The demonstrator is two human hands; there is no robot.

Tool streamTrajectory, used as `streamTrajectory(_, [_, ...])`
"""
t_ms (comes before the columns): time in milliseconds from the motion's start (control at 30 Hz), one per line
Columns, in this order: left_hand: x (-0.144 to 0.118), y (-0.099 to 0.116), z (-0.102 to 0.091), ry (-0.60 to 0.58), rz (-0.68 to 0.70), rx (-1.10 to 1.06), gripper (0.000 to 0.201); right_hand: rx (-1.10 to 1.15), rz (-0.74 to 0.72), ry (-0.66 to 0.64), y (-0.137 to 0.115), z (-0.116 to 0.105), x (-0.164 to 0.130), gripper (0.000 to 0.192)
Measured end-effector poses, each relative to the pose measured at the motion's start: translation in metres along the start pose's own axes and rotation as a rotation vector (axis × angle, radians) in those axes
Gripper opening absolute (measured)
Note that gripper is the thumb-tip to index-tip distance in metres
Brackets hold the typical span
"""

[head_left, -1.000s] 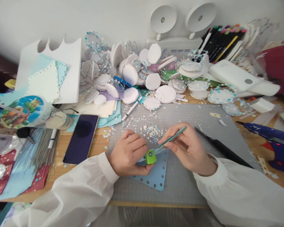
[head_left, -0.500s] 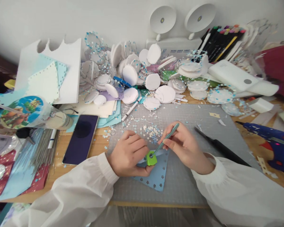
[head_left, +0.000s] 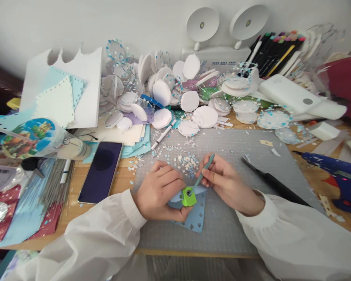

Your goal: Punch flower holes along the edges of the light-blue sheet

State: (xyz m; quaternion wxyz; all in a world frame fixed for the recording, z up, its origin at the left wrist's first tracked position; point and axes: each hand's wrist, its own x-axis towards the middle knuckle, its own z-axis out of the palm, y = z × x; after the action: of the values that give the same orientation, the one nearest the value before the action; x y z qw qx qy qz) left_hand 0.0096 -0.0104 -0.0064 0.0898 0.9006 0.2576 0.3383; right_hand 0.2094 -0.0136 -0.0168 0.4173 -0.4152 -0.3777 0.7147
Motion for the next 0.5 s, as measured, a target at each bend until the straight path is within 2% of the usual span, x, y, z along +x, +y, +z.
streamTrajectory(300, [-0.0014, 0.0007, -0.0002, 0.025, -0.032, -0.068, 0.023, 0.109, 0.090, 0.014, 0.0038, -0.0001, -0.0001, 0.032])
streamTrajectory(500, [-0.0025, 0.0005, 0.0013, 0.011, 0.000, -0.088, 0.021, 0.183, 0.117, 0.014, -0.0014, -0.0028, 0.0001, 0.030])
